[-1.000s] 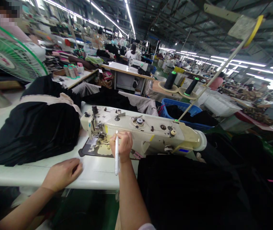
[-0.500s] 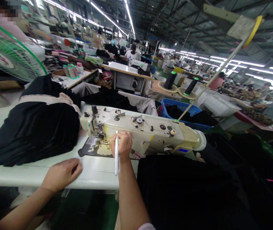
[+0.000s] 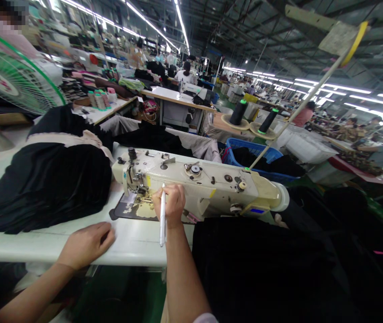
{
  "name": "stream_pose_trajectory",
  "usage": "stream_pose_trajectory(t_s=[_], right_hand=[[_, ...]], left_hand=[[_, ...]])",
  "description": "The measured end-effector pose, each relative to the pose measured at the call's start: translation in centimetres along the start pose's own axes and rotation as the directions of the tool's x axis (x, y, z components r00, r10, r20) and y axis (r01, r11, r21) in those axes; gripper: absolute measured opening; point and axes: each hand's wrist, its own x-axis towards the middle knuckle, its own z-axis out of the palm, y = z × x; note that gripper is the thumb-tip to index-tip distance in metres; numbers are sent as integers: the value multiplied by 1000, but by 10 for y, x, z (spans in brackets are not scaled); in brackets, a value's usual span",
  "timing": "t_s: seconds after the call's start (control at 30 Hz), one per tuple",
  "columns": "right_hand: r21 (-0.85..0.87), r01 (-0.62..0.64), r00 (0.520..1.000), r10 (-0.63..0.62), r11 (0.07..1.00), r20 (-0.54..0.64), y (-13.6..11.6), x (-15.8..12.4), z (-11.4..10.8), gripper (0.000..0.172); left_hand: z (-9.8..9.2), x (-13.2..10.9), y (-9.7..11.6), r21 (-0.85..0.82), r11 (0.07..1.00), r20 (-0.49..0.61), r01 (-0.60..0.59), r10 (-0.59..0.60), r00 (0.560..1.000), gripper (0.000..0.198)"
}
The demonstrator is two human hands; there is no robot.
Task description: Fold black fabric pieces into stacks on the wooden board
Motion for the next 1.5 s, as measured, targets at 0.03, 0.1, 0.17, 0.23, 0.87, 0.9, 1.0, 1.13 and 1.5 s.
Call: stream_pose_trajectory(t_s=[0.03,0.1,0.17,0.23,0.87,0.9,1.0,1.13,1.5], right_hand=[[13,-2,1000,2,1000,-8,0,0,0,19],[39,-15,1000,16,999,-25,-1,0,-1,17],[56,-32,999,34,998,-29,-2,0,0,16],[61,-45,999,46,997,-25,-2,0,0,15],[45,-21,1000,22,999,-20,-1,2,1,17],[41,-23,999,24,999,-27,-1,2,1,17],[34,-17,999,19,999,-42,-2,2,2,15],[27,-14,999,15,1000,-48,-1,2,3,15],[19,-14,1000,14,1000,-20,1,-1,3,18]], left_hand=[[-1,0,0,-2,1000,3,0,0,1000,38],[-1,0,1,-4,1000,8,-1,1,1000,38],[-1,0,1,-11,1000,8,1,-1,1000,38],[-1,0,0,-21,1000,2,6,-6,1000,38],[1,0,0,2,1000,11,-15,15,1000,39],[0,0,0,-2,1000,10,-13,13,1000,39],[-1,0,0,-15,1000,0,-5,5,1000,39],[-1,-1,0,-3,1000,-2,-16,16,1000,40],[-1,0,1,-36,999,4,0,0,1000,38]])
